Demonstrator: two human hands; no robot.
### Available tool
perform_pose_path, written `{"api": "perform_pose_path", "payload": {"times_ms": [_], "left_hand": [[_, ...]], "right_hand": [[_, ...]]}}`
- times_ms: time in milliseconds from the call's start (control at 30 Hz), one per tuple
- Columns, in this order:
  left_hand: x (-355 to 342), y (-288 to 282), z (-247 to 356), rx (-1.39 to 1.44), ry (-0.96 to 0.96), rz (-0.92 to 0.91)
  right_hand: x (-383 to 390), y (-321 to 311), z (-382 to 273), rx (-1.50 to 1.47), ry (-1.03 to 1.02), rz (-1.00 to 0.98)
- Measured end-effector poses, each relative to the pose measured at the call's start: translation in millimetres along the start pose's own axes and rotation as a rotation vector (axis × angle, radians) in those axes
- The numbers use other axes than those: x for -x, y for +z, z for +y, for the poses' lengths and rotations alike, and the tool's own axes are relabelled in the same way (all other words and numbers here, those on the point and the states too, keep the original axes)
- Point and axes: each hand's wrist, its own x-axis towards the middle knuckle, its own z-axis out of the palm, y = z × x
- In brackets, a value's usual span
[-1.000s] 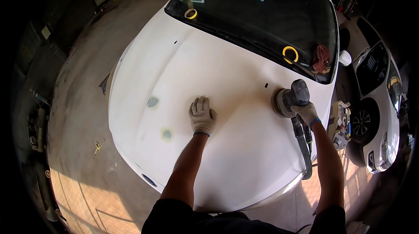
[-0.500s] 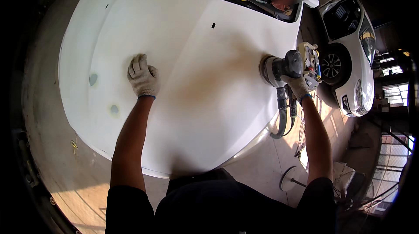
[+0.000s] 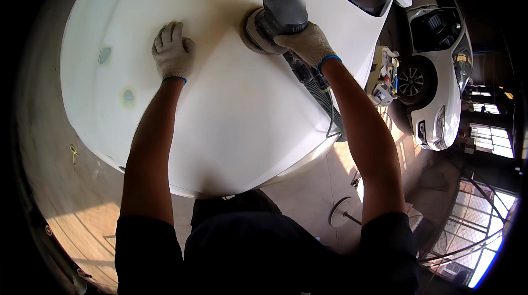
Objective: The person uses a handheld orbital sander to sand the hood of a white car. They move the sander across the surface in overlapping passes, occasionally pausing to wipe the hood with a cloth.
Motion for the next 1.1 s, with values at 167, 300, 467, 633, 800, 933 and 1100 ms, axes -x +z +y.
{"api": "perform_pose_path", "payload": {"times_ms": [167, 300, 467, 633, 800, 933, 1100], "left_hand": [[0.8, 0.9, -10.2, -0.054, -0.009, -0.021], [2.3, 4.4, -5.2, -0.047, -0.030, -0.036], [2.4, 4.1, -9.7, -0.079, -0.020, -0.010], [0.3, 10.3, -9.5, -0.109, -0.011, -0.006], [1.9, 8.0, -4.3, -0.116, -0.010, -0.030], [3.6, 9.2, -6.3, -0.102, -0.009, 0.017], [3.7, 11.5, -4.6, -0.055, -0.026, 0.008]], "right_hand": [[31.9, -9.3, 32.3, -0.086, 0.145, -0.018], [65.6, -35.7, 99.3, -0.230, 0.355, 0.100], [117.9, -57.0, 174.4, -0.309, 0.427, 0.281], [151.1, -62.2, 243.1, -0.346, 0.437, 0.333], [151.9, -36.5, 191.8, -0.354, 0.408, 0.254], [110.2, -4.6, 114.9, -0.266, 0.362, 0.176], [54.5, 24.4, 29.6, -0.129, 0.082, 0.034]]}}
